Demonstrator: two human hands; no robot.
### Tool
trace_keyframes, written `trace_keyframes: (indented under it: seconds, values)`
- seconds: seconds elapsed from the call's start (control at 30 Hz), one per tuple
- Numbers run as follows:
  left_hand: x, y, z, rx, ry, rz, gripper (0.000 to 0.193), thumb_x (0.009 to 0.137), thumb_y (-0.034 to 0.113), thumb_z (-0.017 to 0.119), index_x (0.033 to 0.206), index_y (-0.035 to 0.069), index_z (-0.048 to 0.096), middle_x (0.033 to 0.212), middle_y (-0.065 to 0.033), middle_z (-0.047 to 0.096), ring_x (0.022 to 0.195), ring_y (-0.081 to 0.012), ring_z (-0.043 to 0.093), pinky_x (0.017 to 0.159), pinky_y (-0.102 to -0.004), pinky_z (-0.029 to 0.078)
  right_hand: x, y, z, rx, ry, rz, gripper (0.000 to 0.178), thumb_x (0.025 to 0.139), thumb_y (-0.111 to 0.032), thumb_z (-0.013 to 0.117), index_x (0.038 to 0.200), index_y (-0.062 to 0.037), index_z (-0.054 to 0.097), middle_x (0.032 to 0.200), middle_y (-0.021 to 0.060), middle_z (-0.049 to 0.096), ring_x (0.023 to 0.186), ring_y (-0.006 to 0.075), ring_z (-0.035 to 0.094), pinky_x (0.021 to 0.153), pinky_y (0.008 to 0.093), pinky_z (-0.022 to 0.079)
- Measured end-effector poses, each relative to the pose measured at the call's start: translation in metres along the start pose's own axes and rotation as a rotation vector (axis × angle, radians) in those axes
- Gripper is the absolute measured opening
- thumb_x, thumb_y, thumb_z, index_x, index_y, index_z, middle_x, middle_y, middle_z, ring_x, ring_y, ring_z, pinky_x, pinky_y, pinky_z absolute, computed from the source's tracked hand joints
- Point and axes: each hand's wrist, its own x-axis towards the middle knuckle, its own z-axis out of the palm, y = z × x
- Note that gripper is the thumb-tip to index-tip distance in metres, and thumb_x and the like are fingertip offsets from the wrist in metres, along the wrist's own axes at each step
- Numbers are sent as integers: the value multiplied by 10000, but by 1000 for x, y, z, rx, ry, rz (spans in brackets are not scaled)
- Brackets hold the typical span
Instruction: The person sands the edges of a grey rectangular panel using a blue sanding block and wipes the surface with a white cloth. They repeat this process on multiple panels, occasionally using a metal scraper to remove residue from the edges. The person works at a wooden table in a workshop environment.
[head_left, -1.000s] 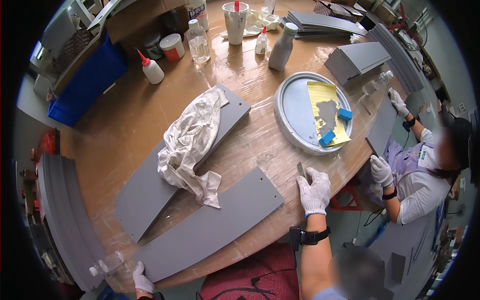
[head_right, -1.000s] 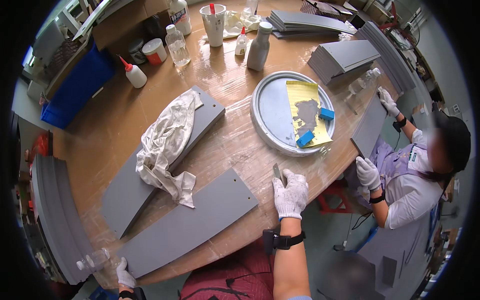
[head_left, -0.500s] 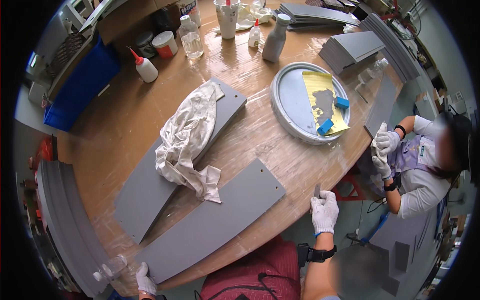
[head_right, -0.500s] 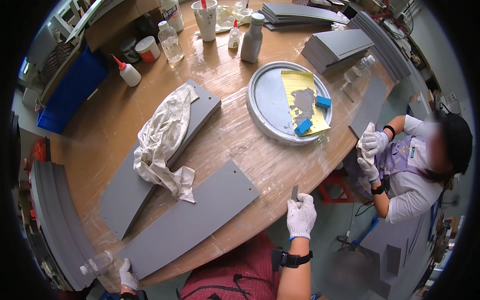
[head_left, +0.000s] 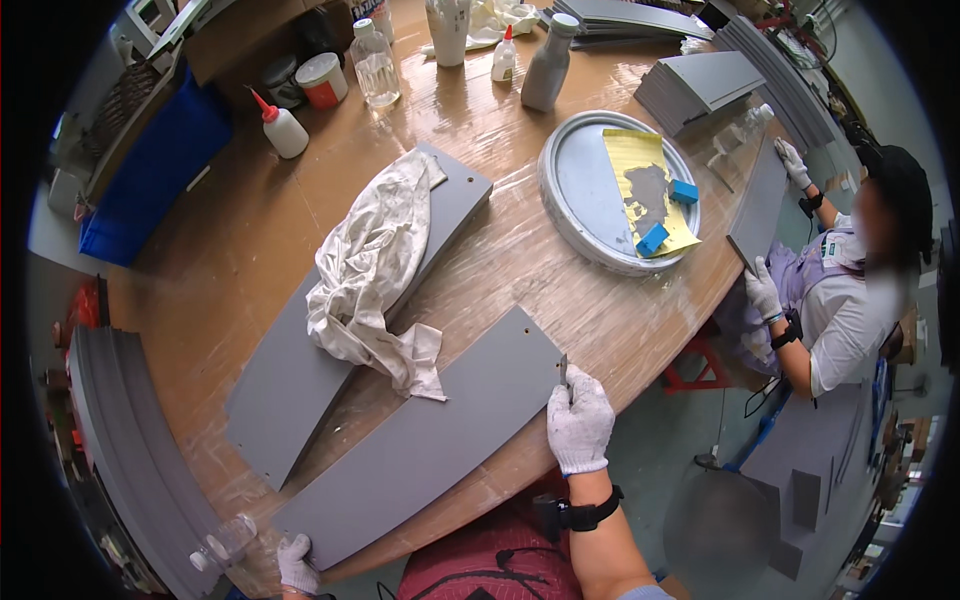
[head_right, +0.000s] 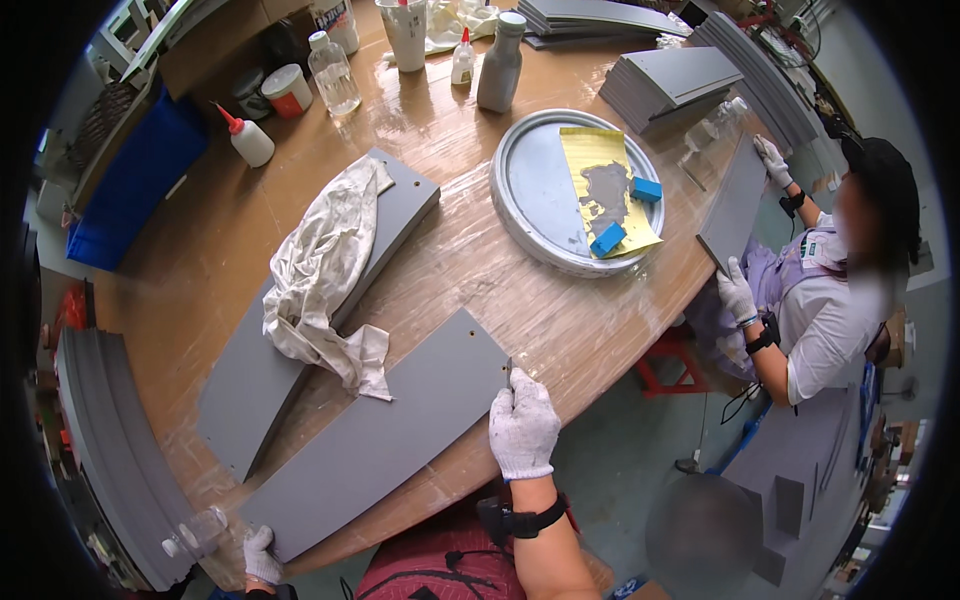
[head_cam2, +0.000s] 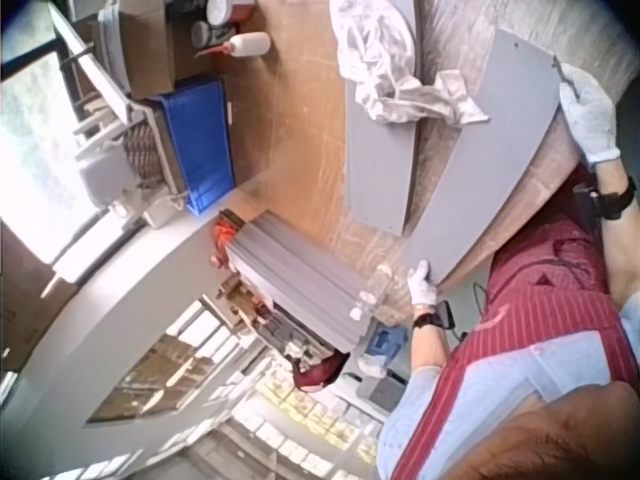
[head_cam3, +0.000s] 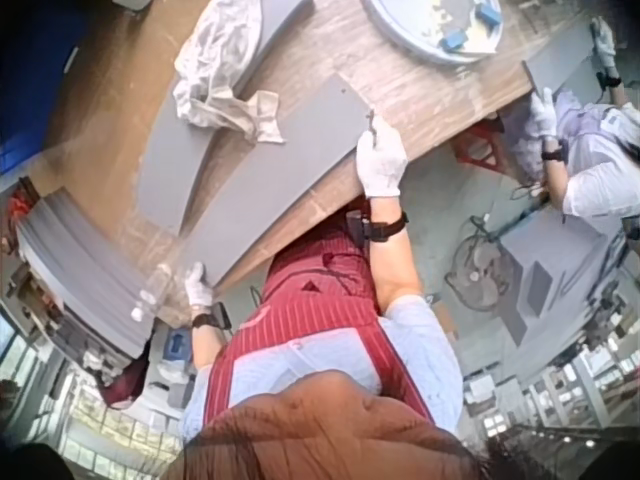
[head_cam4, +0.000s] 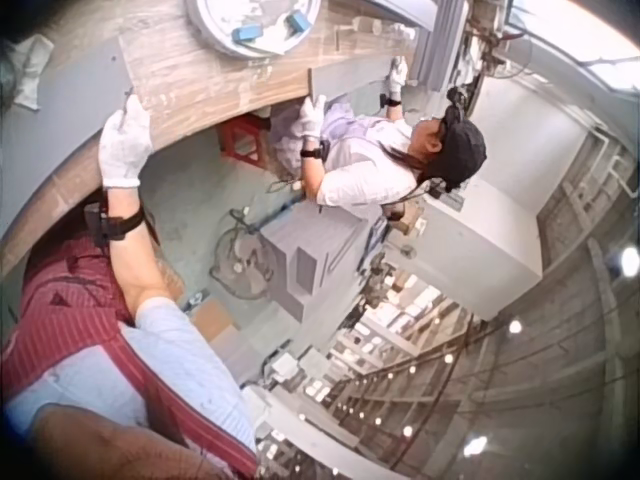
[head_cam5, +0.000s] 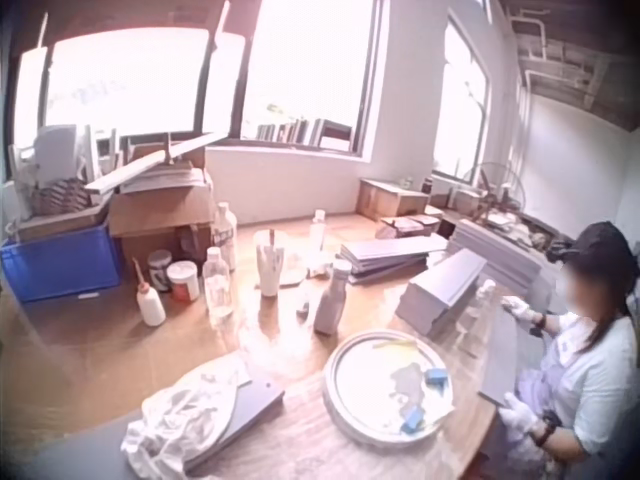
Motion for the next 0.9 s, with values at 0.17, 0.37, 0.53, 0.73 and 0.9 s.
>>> trace_keyframes:
  seconds: [0.17,0.37,0.53,0.73,0.9]
  values:
    - [1,-2,-4,6,45,-8,621,877,-6,696,1458,32,479,1207,-68,664,1064,-228,678,995,-395,574,3,-4,-4,-31,-30,34,279,882,-92,704,1154,-30,726,973,179,722,875,378,714,787,459,590]
    - [5,-5,-13,25,62,-22,571,884,6,715,1417,28,513,1176,-63,677,1029,-218,687,982,-389,581,4,-6,-3,-65,-18,44,265,873,-75,700,1131,-20,731,983,185,733,890,371,724,809,445,595]
    - [5,-7,-11,-28,70,-17,538,885,3,725,1387,29,534,1150,-66,685,1016,-218,692,954,-387,593,3,2,-3,-57,16,-26,258,875,-70,691,1124,-12,727,978,189,730,878,374,719,806,454,596]
    - [5,-6,-15,-35,87,-49,551,884,-12,715,1397,36,520,1127,-65,685,1009,-217,695,937,-383,601,3,-1,-3,-45,25,30,257,879,-64,689,1124,1,726,1017,200,739,929,370,721,850,444,596]
    - [3,-4,-4,-48,113,-54,545,883,-16,706,1394,39,524,1104,-57,683,982,-214,693,920,-375,603,-2,-7,-3,-39,-12,68,229,878,-27,677,1093,14,742,1026,204,754,951,348,742,890,413,586]
